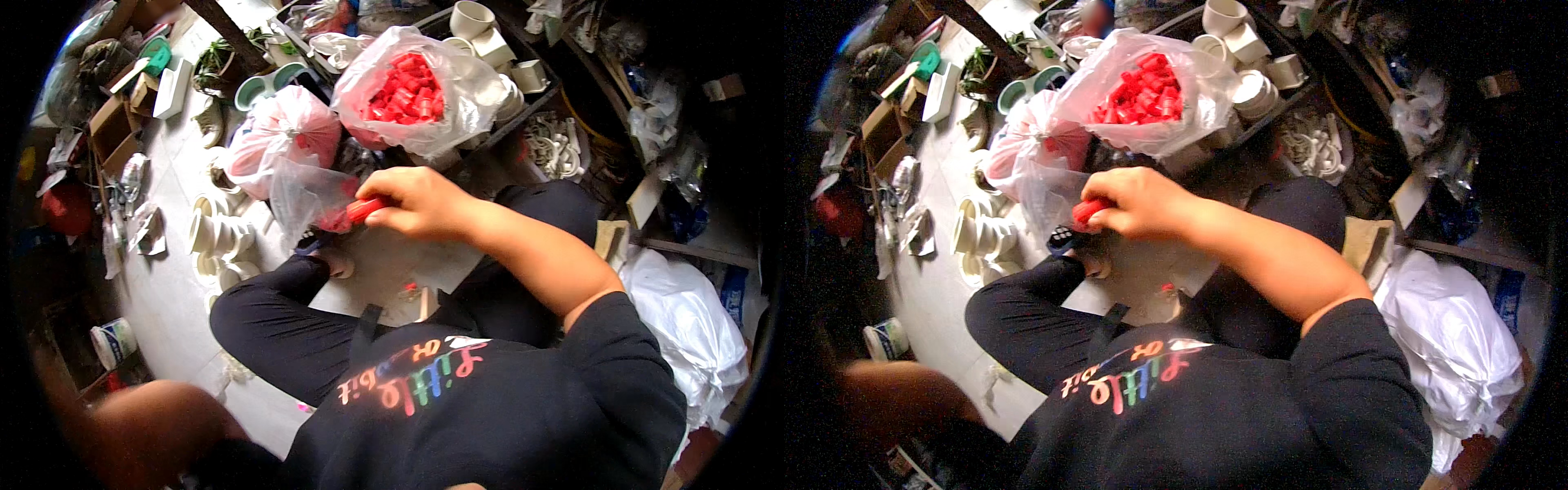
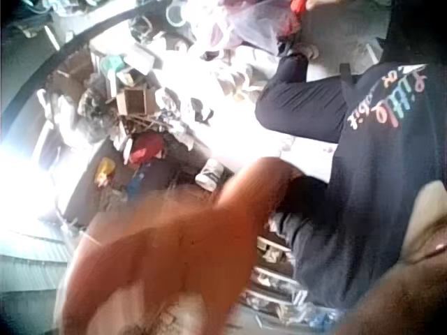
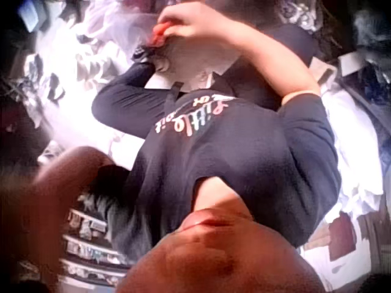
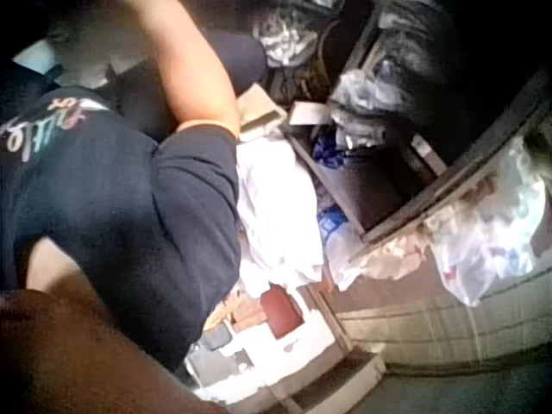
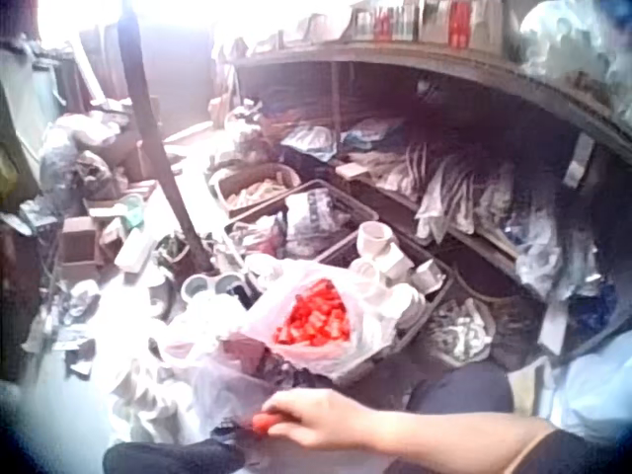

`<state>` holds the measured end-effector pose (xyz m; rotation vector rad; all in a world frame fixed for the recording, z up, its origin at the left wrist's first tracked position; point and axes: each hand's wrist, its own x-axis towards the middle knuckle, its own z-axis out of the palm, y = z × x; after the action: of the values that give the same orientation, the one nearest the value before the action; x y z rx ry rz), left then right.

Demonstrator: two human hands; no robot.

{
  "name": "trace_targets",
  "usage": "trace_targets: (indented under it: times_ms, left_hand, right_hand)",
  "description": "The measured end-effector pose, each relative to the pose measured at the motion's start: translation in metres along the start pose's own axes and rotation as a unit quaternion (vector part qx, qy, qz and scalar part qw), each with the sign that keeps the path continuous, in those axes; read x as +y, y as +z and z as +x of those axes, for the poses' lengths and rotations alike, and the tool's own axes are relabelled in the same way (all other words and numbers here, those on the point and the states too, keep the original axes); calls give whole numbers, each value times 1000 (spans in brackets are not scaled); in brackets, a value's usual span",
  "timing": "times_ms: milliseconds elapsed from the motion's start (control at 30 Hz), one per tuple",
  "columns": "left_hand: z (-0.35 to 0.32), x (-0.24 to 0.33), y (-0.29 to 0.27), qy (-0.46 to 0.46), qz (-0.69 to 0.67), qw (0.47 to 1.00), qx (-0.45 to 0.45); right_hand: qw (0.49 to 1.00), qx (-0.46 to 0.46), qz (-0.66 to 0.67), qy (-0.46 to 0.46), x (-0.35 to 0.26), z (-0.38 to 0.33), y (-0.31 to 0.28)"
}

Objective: The person sits on the floor and repeatedly picks red plastic pieces from a clear bag, connects them together by hand, and places the assembled units back into the bag. The person briefly stands to retrieve a phone from a shelf before resuming the assembly.

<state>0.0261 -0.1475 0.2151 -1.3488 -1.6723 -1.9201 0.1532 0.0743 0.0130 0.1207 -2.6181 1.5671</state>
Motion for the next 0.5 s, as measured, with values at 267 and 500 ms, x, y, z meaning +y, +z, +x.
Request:
trace_targets:
  times_ms: [267,500]
  left_hand:
    - [-174,-191,-20,-528,259,754,-291]
    - [-185,-265,10,-713,44,679,-167]
  right_hand:
    - [931,173,317,52,-5,7,-60]
    - [970,146,84,175,29,9,-122]
